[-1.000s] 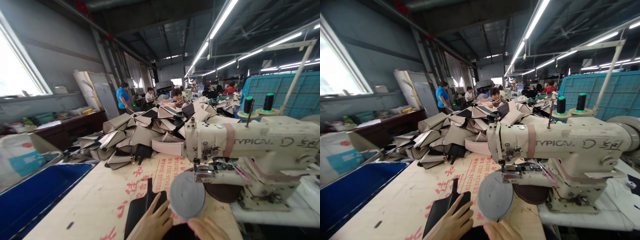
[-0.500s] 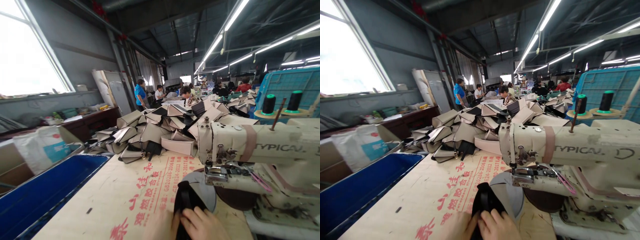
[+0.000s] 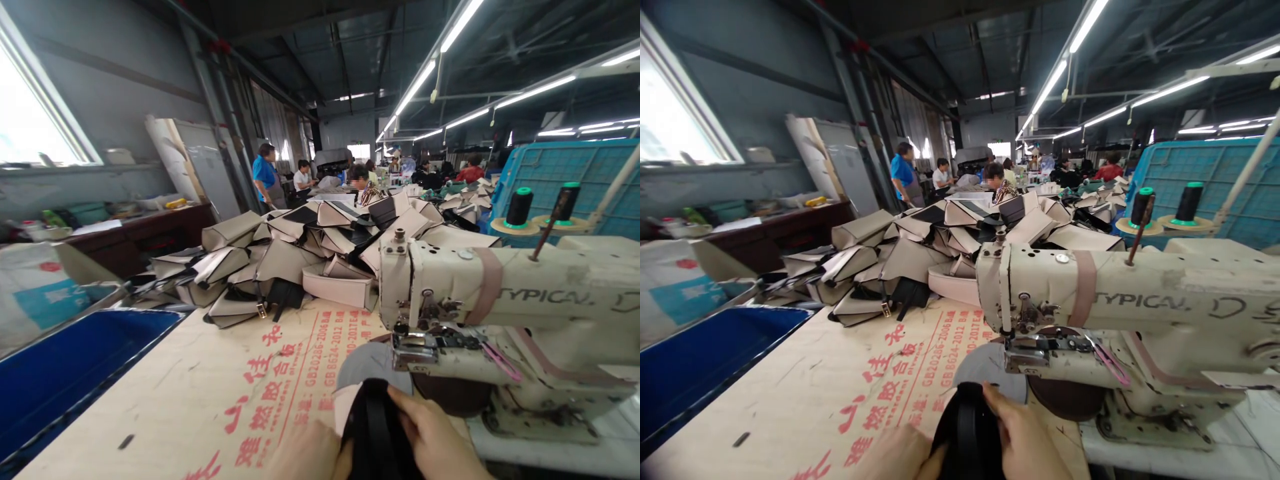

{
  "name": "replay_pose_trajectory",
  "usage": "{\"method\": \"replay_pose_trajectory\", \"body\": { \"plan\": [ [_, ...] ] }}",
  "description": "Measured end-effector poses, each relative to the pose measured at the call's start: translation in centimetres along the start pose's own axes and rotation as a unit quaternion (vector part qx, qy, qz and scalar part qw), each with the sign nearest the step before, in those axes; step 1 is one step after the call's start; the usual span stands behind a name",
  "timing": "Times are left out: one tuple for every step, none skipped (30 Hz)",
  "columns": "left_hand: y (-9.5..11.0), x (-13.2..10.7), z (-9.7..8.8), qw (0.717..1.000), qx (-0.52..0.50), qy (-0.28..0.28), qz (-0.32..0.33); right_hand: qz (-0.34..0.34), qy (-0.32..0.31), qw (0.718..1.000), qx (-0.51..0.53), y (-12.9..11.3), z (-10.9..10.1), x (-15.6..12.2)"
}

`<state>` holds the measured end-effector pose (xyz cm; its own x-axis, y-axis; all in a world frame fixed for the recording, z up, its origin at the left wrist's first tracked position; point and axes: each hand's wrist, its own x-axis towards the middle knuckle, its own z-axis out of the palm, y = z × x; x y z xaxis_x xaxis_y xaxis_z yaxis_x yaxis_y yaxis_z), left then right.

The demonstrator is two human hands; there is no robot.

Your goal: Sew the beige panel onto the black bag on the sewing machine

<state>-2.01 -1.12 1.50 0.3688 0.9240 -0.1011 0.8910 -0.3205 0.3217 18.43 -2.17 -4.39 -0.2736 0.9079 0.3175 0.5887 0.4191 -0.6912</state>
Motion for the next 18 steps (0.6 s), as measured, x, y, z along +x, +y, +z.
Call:
{"method": "replay_pose_trajectory", "body": {
  "plan": [
    [-0.4,0.5,-0.2,1.000,0.011,-0.026,0.006,0.020,-0.035,0.999,0.026,1.0,-0.3,-0.3],
    [-0.8,1.1,-0.4,0.998,0.020,-0.053,0.013,0.028,-0.064,0.997,0.036,2.0,-0.5,-0.8],
    [-1.2,1.7,-0.5,0.997,0.028,-0.070,0.021,0.029,-0.086,0.995,0.033,2.9,-0.6,-1.2],
    [-1.4,2.2,-0.5,0.997,0.028,-0.075,0.024,0.024,-0.098,0.995,0.022,3.7,-0.6,-1.5],
    [-1.5,2.7,-0.4,0.997,0.019,-0.069,0.024,0.018,-0.094,0.995,0.009,4.3,-0.4,-1.8],
    [-1.4,3.2,-0.3,0.998,-0.001,-0.057,0.023,0.012,-0.074,0.997,-0.005,4.7,-0.2,-2.0],
    [-1.1,3.7,-0.1,0.998,-0.033,-0.045,0.023,0.006,-0.044,0.999,-0.017,4.9,0.0,-2.0],
    [-0.6,4.1,0.1,0.996,-0.073,-0.033,0.026,0.000,-0.010,1.000,-0.024,5.0,0.3,-2.0],
    [-0.1,4.6,0.3,0.993,-0.114,-0.023,0.033,-0.005,0.019,0.999,-0.027,5.0,0.6,-1.8],
    [0.4,5.0,0.6,0.988,-0.149,-0.019,0.043,-0.006,0.043,0.999,-0.025,5.0,0.8,-1.6],
    [0.9,5.5,0.8,0.983,-0.177,-0.013,0.052,0.000,0.064,0.998,-0.021,5.0,1.0,-1.4],
    [1.3,6.0,1.1,0.978,-0.199,-0.008,0.059,0.012,0.078,0.997,-0.012,5.0,1.1,-1.2],
    [1.5,6.5,1.4,0.973,-0.220,-0.007,0.064,0.026,0.090,0.996,-0.002,5.1,1.1,-1.0],
    [1.7,7.1,1.8,0.968,-0.241,-0.010,0.066,0.041,0.100,0.994,0.008,5.2,1.1,-0.7],
    [1.7,7.6,2.1,0.963,-0.260,-0.017,0.064,0.052,0.105,0.993,0.018,5.3,1.0,-0.5],
    [1.7,8.1,2.4,0.959,-0.278,-0.021,0.059,0.058,0.107,0.992,0.029,5.4,0.9,-0.2],
    [1.7,8.5,2.8,0.955,-0.290,-0.021,0.052,0.060,0.108,0.992,0.040,5.5,0.8,0.1],
    [1.7,8.9,3.1,0.954,-0.297,-0.015,0.048,0.060,0.107,0.991,0.052,5.6,0.7,0.4]
  ]
}}
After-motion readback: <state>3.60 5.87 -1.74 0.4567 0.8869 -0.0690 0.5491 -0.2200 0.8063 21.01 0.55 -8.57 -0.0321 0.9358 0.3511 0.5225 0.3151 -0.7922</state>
